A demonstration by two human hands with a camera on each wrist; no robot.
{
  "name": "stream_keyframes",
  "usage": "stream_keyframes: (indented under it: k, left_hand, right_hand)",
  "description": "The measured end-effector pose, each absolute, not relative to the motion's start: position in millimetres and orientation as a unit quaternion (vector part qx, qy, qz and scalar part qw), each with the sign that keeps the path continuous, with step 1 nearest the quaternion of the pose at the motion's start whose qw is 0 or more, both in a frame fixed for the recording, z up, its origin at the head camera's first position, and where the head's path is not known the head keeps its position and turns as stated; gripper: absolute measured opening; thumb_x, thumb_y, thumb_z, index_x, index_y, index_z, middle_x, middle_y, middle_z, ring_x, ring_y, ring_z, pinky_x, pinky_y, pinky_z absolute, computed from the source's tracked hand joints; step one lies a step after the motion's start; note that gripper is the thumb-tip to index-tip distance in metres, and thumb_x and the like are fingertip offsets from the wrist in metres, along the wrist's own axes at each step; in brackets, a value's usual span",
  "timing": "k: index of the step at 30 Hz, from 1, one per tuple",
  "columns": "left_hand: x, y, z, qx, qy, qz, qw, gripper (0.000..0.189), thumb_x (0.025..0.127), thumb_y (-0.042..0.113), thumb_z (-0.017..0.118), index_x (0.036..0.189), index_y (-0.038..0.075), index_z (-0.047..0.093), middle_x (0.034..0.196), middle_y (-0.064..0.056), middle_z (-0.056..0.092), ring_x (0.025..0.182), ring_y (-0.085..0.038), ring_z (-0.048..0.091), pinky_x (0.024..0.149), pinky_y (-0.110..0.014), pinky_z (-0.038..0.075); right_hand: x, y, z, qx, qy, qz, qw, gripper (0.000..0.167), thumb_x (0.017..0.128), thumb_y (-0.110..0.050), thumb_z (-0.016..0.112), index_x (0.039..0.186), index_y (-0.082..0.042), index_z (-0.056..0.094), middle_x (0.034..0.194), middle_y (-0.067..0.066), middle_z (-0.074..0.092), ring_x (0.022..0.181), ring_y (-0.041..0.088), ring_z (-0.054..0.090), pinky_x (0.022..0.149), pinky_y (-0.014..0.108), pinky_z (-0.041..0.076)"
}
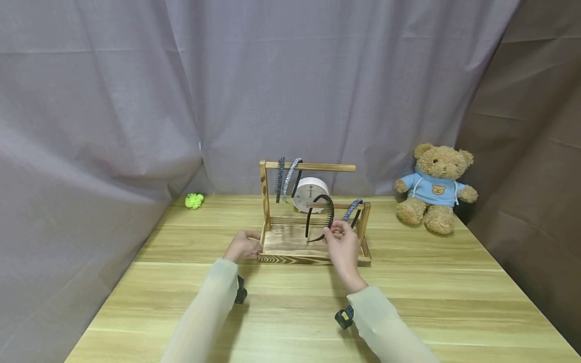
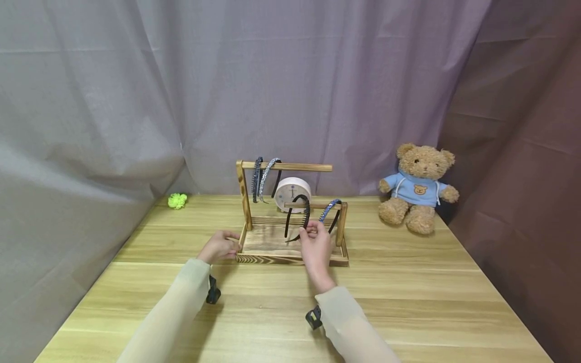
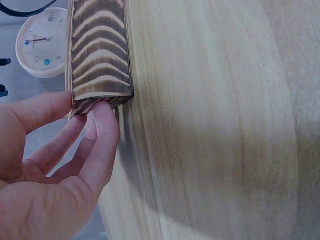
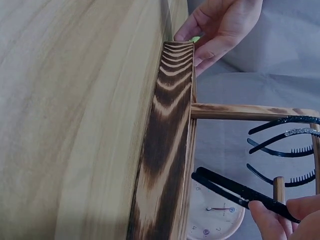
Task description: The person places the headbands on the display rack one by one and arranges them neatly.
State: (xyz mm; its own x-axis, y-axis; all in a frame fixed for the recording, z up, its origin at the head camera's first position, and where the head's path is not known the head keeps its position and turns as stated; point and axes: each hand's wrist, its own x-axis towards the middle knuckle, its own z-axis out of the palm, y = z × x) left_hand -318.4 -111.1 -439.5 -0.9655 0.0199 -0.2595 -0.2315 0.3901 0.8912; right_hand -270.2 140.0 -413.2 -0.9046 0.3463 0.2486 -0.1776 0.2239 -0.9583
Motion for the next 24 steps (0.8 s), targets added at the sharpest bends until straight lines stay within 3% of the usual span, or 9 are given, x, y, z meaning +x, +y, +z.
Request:
stream_keyframes:
  k: [8,17,24]
  left_hand:
    - [-317.5,-112.3,-441.0,-0.069,0.823,0.551,0.115,0.039,0.087,-0.003,0.063,0.126,-0.005,0.056,0.098,-0.015,0.064,0.075,-0.015,0.057,0.072,-0.027,0.060]
    - [-319.3,-113.3,-441.6,-0.062,0.825,0.551,0.108,0.040,0.087,-0.003,0.064,0.126,-0.006,0.057,0.095,-0.015,0.065,0.068,-0.013,0.055,0.065,-0.023,0.058]
    - [-322.4,-110.6,-449.2,-0.059,0.830,0.549,0.085,0.039,0.085,-0.005,0.065,0.123,-0.006,0.058,0.091,-0.016,0.065,0.063,-0.013,0.056,0.058,-0.021,0.055]
  right_hand:
    - [-271.6,139.7,-413.9,-0.071,-0.766,0.597,0.228,0.024,0.087,-0.003,0.069,0.109,0.006,0.062,0.100,0.021,0.066,0.081,0.026,0.069,0.069,0.032,0.062]
    - [-275.1,141.3,-416.6,-0.075,-0.777,0.573,0.249,0.025,0.087,-0.007,0.071,0.109,0.004,0.064,0.100,0.020,0.067,0.084,0.030,0.069,0.059,0.012,0.055]
    - [-276.2,142.0,-419.2,-0.083,-0.785,0.554,0.264,0.027,0.086,-0.006,0.071,0.111,0.004,0.065,0.102,0.020,0.068,0.088,0.033,0.070,0.067,0.025,0.060]
